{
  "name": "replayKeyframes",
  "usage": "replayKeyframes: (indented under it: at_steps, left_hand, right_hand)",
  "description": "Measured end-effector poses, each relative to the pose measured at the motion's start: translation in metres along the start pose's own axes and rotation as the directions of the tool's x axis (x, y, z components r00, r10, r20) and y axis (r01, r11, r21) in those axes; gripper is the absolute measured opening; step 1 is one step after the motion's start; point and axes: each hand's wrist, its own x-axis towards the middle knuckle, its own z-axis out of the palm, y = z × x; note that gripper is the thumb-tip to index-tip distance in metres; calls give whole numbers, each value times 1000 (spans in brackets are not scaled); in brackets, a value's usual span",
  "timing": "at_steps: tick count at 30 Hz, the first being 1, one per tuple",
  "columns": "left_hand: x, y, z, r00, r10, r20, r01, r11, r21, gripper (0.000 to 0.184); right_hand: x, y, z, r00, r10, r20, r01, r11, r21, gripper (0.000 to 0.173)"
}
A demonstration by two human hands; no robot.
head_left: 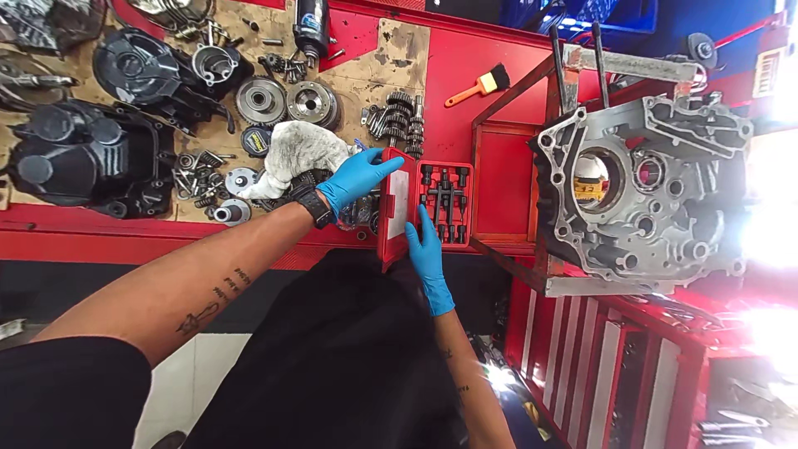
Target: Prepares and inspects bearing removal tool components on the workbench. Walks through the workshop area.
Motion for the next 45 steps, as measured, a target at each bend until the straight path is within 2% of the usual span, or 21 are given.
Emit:
replayKeyframes:
  at_steps: [5, 11, 15, 18, 22, 31, 34, 37, 41, 45]
  left_hand:
    - [7, 8, -17, 997, 32, -72, -31, 999, 17, 75]
    - [10, 30, -39, 937, 288, -197, -264, 954, 142, 67]
    - [0, 54, -35, 908, 370, -193, -341, 925, 168, 56]
    - [-5, 66, -27, 896, 401, -189, -373, 913, 168, 47]
    - [-2, 73, -21, 898, 404, -175, -376, 910, 175, 46]
    - [6, 83, -20, 907, 392, -156, -358, 910, 208, 44]
    - [7, 84, -16, 902, 405, -149, -372, 905, 208, 44]
    - [6, 85, -12, 904, 406, -132, -377, 904, 200, 44]
    - [1, 85, -12, 899, 419, -126, -391, 899, 198, 42]
    - [-6, 81, -14, 895, 427, -128, -402, 897, 183, 42]
  right_hand:
    - [-20, -1, -35, 991, 58, -120, -46, 994, 104, 48]
    - [-76, 19, -78, 956, 172, -238, -147, 982, 117, 31]
    - [-94, 37, -91, 919, 251, -303, -237, 968, 83, 21]
    - [-94, 39, -91, 899, 307, -312, -302, 951, 68, 21]
    - [-91, 35, -85, 872, 360, -331, -354, 932, 81, 19]
    - [-99, 46, -72, 886, 302, -353, -321, 947, 3, 20]
    - [-92, 46, -68, 912, 222, -344, -266, 960, -86, 21]
    - [-67, 39, -62, 942, 114, -315, -201, 945, -257, 24]
    - [-27, 33, -56, 976, 13, -215, -125, 847, -516, 34]
    - [-6, 39, -56, 994, 110, -20, -93, 720, -688, 49]
